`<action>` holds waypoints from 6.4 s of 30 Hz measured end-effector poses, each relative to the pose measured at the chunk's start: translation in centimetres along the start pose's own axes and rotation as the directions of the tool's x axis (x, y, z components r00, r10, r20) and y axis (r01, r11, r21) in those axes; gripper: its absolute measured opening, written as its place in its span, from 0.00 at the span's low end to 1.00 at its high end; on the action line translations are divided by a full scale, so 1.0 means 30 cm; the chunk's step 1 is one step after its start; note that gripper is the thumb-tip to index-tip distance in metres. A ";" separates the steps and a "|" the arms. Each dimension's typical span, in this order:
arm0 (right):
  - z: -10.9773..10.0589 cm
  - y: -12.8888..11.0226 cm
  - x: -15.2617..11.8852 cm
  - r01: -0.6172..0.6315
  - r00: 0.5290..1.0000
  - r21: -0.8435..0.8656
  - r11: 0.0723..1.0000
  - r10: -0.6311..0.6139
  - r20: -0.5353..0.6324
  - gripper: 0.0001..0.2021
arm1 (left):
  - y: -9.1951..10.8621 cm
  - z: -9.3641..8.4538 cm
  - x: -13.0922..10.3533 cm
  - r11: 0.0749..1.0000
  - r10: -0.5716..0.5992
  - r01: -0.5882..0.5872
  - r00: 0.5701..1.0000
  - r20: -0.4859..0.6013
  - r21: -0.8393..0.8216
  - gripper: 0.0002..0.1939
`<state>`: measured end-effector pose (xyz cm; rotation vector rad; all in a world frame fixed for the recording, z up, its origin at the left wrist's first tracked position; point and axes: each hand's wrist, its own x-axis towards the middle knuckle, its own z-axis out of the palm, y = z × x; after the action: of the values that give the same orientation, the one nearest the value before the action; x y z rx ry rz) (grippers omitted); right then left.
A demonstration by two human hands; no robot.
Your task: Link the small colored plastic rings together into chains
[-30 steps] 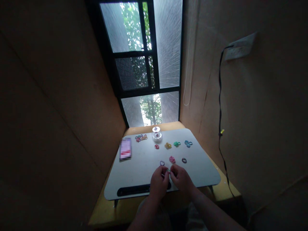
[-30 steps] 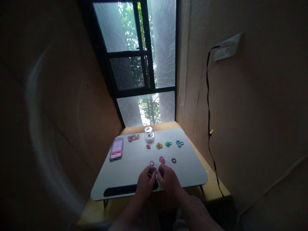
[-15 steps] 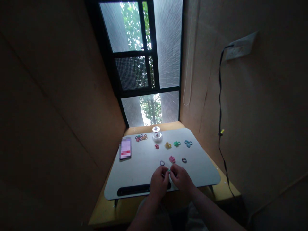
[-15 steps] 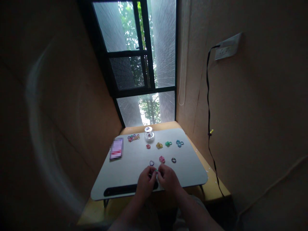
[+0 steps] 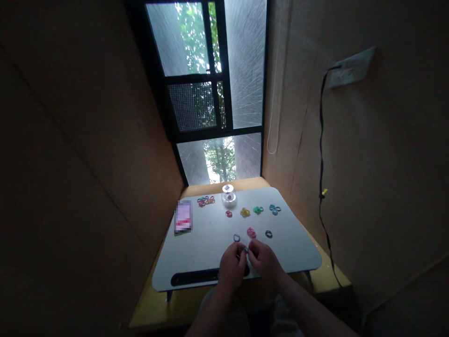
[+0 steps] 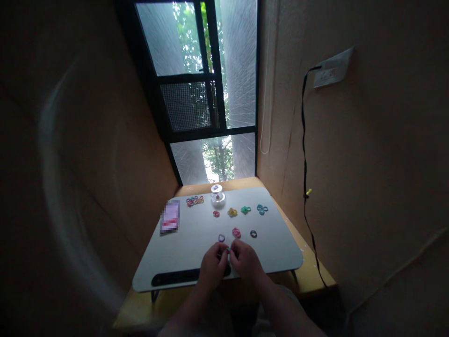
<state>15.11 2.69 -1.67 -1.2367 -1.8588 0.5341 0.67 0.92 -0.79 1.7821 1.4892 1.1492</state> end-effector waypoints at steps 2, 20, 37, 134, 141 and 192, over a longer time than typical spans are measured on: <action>-0.001 -0.002 0.000 0.001 1.000 0.008 1.000 -0.001 -0.001 0.05 | 0.000 0.001 0.000 1.000 -0.002 0.002 1.000 0.001 0.003 0.08; 0.000 0.003 -0.001 -0.009 1.000 0.000 1.000 0.009 0.017 0.05 | 0.006 -0.003 -0.004 1.000 0.010 -0.011 1.000 0.020 0.024 0.07; 0.005 0.011 -0.002 -0.010 1.000 -0.018 1.000 0.010 0.015 0.04 | 0.016 -0.007 -0.008 0.999 -0.009 0.008 0.999 0.042 0.031 0.07; 0.006 0.009 -0.003 -0.009 1.000 -0.030 0.999 0.010 0.020 0.05 | -0.002 0.000 -0.007 1.000 0.015 -0.015 1.000 -0.004 0.019 0.06; 0.003 0.003 -0.002 -0.003 1.000 -0.040 0.999 0.004 0.025 0.05 | 0.000 -0.003 -0.008 1.000 0.015 -0.015 1.000 -0.004 0.013 0.05; 0.005 0.005 -0.001 -0.004 1.000 -0.014 1.000 0.004 0.012 0.05 | -0.004 -0.001 -0.009 0.999 0.023 -0.024 1.000 0.019 0.037 0.06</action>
<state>15.06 2.73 -1.88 -1.2491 -1.8737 0.5323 0.57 0.68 -0.94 1.8348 1.4923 1.1200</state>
